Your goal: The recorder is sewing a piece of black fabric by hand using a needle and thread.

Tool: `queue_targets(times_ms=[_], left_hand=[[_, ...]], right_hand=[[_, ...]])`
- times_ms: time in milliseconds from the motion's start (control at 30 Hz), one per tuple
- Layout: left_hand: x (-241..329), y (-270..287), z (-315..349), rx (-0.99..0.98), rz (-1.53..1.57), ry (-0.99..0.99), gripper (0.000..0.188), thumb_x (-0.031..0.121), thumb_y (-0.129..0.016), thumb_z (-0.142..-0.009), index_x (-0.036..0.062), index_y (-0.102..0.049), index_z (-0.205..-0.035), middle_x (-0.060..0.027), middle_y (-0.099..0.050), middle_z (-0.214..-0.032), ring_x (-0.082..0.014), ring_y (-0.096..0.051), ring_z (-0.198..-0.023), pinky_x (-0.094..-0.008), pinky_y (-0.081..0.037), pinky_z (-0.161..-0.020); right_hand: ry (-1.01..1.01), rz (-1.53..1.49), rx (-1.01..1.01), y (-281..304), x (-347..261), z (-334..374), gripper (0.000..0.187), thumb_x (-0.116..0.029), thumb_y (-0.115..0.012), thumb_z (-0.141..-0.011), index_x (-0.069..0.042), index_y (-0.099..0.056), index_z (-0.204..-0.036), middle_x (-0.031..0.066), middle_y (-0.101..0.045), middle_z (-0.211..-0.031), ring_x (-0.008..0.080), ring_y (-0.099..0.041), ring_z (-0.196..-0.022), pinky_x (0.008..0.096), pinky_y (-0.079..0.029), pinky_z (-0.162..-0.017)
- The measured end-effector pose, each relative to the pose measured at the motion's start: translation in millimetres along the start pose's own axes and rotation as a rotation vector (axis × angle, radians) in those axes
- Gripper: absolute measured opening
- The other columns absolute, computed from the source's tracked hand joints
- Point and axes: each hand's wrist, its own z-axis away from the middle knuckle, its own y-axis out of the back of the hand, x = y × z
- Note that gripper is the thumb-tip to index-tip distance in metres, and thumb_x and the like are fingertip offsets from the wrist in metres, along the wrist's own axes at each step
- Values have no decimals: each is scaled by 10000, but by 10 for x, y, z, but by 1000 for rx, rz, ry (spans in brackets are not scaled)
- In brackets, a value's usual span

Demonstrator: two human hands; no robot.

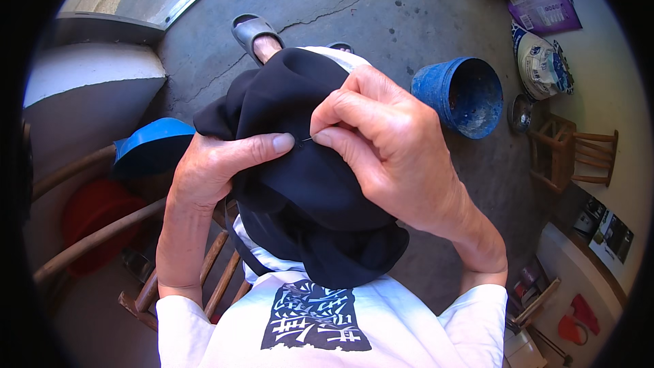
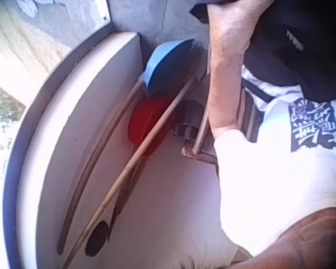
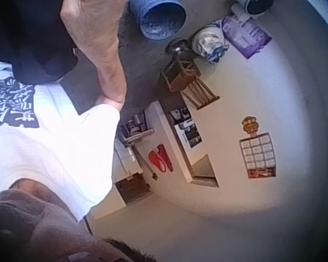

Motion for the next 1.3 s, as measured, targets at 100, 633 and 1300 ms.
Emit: queue_targets(times_ms=[100,633,1300], left_hand=[[6,-4,10,-5,18,21,529,19,-773,-733,-35,-586,-1225,-118,-648,-1139,-197,-614,-1042,-310,-460,-954],[0,-16,0,-14,-4,19,552,28,-790,-721,-46,-584,-1227,-111,-645,-1145,-192,-604,-1046,-309,-454,-960],[35,-69,-5,-22,32,-2,488,14,-792,-726,-43,-612,-1176,-104,-659,-1104,-181,-619,-1009,-303,-473,-932]], right_hand=[[-75,-116,-54,16,34,-12,97,73,-684,-770,-1,-662,-828,35,-543,-794,98,-555,-686,214,-446,-599],[-210,-356,-73,-5,170,13,51,12,-700,-798,-22,-666,-816,0,-562,-791,58,-505,-660,204,-395,-576],[-231,-479,-120,29,196,-5,44,31,-680,-823,-12,-674,-828,2,-580,-833,60,-541,-737,196,-434,-645]])
